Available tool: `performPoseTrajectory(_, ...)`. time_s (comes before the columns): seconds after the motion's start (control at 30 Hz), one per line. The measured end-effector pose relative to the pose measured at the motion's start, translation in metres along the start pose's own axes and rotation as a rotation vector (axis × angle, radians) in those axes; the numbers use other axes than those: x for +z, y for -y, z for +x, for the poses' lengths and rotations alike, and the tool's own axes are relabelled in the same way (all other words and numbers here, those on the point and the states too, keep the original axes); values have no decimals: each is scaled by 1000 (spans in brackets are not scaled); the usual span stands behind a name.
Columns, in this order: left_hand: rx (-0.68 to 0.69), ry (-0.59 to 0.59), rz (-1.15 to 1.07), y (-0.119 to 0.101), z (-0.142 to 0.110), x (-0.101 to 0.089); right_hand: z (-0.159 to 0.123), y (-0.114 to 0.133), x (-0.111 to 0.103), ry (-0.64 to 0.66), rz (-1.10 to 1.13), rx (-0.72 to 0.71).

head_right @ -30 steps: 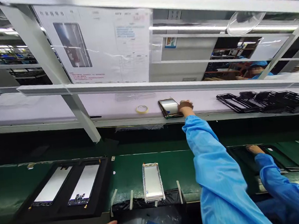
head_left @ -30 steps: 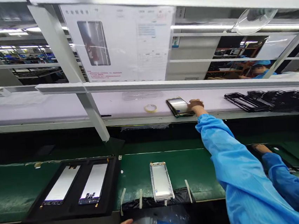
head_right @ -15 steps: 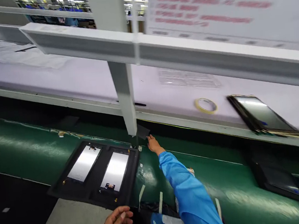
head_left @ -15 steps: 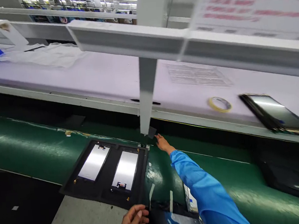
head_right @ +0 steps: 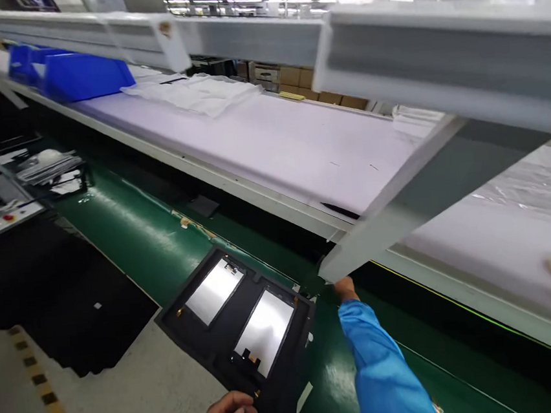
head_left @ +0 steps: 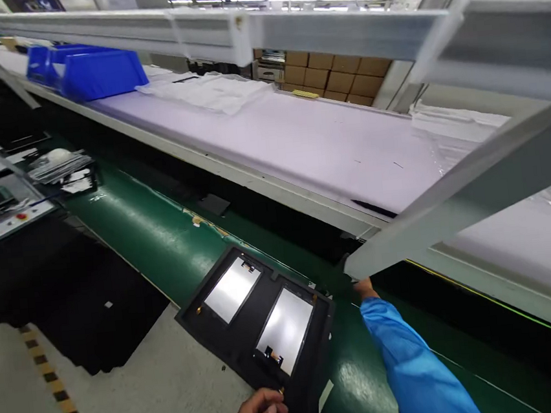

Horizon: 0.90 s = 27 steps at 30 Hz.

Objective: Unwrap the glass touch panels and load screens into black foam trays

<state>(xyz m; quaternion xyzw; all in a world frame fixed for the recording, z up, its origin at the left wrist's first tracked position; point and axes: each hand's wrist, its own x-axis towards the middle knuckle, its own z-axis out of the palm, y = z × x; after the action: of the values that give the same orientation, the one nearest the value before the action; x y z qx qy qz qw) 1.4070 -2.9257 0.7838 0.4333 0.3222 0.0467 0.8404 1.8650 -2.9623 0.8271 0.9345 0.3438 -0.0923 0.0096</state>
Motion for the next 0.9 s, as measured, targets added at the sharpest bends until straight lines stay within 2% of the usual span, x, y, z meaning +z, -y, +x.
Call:
performPoseTrajectory(0.1,41,55,40,-6,-7,0,-28,-13,-21,46,-80,100)
performPoseTrajectory(0.17,72,89,62,-9,-14,-2,-69,-23,-25,47,-118,215)
performPoseTrajectory(0.27,101,125,77,-12,-28,-7,-168,-34,-19,-31,-140,383)
performPoseTrajectory(0.33,99,171,97,-11,-37,-8,-247,-29,-11,-119,-141,416)
performPoseTrajectory(0.43,77,293,116,-16,-55,0,-352,7,3,-296,-106,349)
performPoseTrajectory(0.53,54,444,28,-31,-75,18,-415,82,18,-519,-11,184)
performPoseTrajectory(0.6,81,494,-94,-46,-88,29,-432,142,26,-641,105,19)
performPoseTrajectory(0.63,117,469,-163,-54,-92,31,-435,172,28,-666,175,-75)
performPoseTrajectory(0.7,201,316,-290,-71,-95,22,-430,223,26,-619,319,-268)
performPoseTrajectory(0.73,228,210,-341,-81,-94,10,-423,244,22,-546,381,-365)
performPoseTrajectory(0.77,238,105,-384,-91,-92,-7,-412,262,14,-451,435,-452)
performPoseTrajectory(0.83,215,-48,-453,-114,-83,-57,-375,291,-7,-309,501,-555)
performPoseTrajectory(0.9,182,-132,-513,-142,-74,-119,-312,321,-32,-273,501,-548)
